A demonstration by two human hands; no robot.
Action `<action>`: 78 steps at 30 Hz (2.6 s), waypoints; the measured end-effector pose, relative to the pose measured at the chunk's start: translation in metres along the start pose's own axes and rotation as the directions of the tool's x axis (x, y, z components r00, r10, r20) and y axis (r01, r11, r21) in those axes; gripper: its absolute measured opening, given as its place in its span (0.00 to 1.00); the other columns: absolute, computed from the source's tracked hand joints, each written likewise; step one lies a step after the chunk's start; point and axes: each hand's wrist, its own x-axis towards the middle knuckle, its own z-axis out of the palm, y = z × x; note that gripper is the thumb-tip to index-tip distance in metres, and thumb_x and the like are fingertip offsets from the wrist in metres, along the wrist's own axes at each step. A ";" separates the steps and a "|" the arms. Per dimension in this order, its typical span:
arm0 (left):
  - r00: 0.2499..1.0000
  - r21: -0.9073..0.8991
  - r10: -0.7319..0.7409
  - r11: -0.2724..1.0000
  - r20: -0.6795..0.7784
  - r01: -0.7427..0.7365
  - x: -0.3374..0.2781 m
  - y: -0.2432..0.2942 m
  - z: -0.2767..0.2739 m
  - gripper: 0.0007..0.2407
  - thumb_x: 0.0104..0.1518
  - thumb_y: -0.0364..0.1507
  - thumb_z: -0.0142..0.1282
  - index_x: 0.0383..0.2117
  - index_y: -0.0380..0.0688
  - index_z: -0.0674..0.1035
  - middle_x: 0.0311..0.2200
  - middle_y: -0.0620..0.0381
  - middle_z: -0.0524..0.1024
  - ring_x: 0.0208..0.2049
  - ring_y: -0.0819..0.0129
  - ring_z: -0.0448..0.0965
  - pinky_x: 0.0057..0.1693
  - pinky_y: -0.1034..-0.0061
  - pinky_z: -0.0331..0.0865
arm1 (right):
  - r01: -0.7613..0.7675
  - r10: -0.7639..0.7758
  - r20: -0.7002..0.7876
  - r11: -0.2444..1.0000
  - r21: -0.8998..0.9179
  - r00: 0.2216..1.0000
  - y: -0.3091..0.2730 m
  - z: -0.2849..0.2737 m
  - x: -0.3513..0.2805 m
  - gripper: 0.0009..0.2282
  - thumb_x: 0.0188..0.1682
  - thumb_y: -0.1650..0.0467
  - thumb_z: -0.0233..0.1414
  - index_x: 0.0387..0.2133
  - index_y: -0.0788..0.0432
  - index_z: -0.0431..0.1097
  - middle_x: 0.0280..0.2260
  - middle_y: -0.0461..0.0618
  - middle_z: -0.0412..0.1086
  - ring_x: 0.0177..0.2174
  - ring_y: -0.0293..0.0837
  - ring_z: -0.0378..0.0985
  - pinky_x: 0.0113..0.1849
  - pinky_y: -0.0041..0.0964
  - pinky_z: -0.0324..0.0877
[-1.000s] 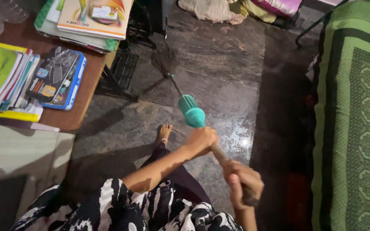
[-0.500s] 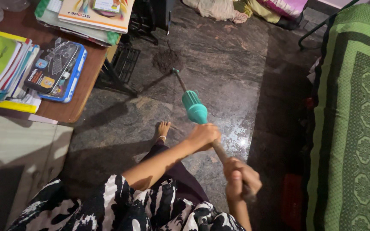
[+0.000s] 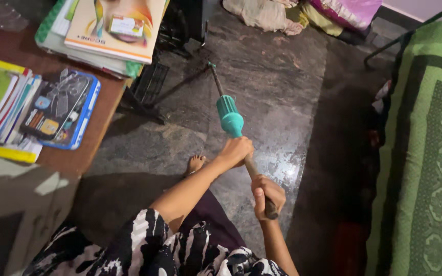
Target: The person mops a tiled floor using a teal mop with a wooden handle. They move the mop back and forth across the floor surface in a bedroom setting.
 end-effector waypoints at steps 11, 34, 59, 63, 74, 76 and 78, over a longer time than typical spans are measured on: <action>0.994 -0.041 -0.109 0.993 -0.006 0.108 0.100 -0.073 -0.073 0.06 0.46 0.32 0.56 0.21 0.46 0.83 0.32 0.51 0.81 0.38 0.50 0.82 0.40 0.56 0.76 | 0.010 -0.009 -0.017 0.999 0.031 1.000 0.098 0.027 0.121 0.18 0.56 0.69 0.49 0.16 0.65 0.59 0.17 0.51 0.62 0.19 0.44 0.67 0.26 0.36 0.61; 0.983 -0.255 0.169 0.956 0.068 -0.146 -0.053 0.145 -0.118 0.07 0.54 0.34 0.57 0.20 0.50 0.81 0.24 0.54 0.79 0.29 0.54 0.81 0.35 0.59 0.74 | -0.178 0.177 0.017 0.982 0.069 0.984 -0.172 -0.028 0.018 0.10 0.48 0.78 0.47 0.16 0.68 0.61 0.17 0.52 0.63 0.19 0.43 0.68 0.32 0.42 0.69; 0.982 -0.296 0.180 0.936 -0.057 -0.189 -0.013 0.070 -0.119 0.09 0.57 0.31 0.58 0.20 0.43 0.78 0.26 0.54 0.76 0.35 0.53 0.78 0.38 0.59 0.72 | -0.055 0.055 -0.329 0.998 0.009 0.943 -0.079 0.025 0.025 0.17 0.57 0.73 0.46 0.17 0.63 0.53 0.17 0.50 0.63 0.18 0.40 0.64 0.23 0.35 0.61; 0.980 -0.335 0.157 0.923 -0.118 -0.188 0.034 0.022 -0.137 0.08 0.57 0.30 0.58 0.20 0.44 0.77 0.26 0.55 0.76 0.35 0.54 0.78 0.38 0.60 0.71 | 0.013 -0.010 -0.265 1.000 0.010 0.964 -0.035 0.042 0.083 0.15 0.56 0.75 0.46 0.17 0.64 0.56 0.17 0.50 0.62 0.18 0.42 0.65 0.23 0.35 0.61; 0.985 -0.396 -0.009 0.916 -0.172 -0.061 0.180 -0.178 -0.107 0.07 0.54 0.29 0.62 0.23 0.42 0.76 0.32 0.51 0.75 0.37 0.52 0.77 0.42 0.62 0.72 | 0.128 -0.102 0.108 0.956 -0.264 0.989 0.167 0.081 0.225 0.09 0.47 0.79 0.50 0.18 0.63 0.61 0.20 0.54 0.61 0.20 0.52 0.66 0.26 0.44 0.61; 0.969 -0.443 0.026 0.886 -0.245 -0.136 0.202 -0.208 -0.109 0.09 0.50 0.28 0.65 0.23 0.40 0.74 0.33 0.50 0.74 0.37 0.51 0.76 0.44 0.63 0.72 | 0.115 -0.071 0.197 0.969 -0.221 0.978 0.200 0.087 0.246 0.10 0.46 0.79 0.52 0.18 0.62 0.60 0.20 0.53 0.60 0.22 0.53 0.65 0.27 0.45 0.61; 0.974 -0.540 -0.070 0.839 -0.215 -0.059 0.206 -0.218 -0.125 0.10 0.50 0.28 0.65 0.25 0.38 0.73 0.33 0.50 0.73 0.35 0.54 0.76 0.44 0.66 0.72 | 0.127 -0.085 0.264 0.981 -0.146 0.961 0.224 0.094 0.267 0.07 0.48 0.80 0.52 0.22 0.63 0.63 0.24 0.53 0.66 0.25 0.53 0.69 0.28 0.45 0.64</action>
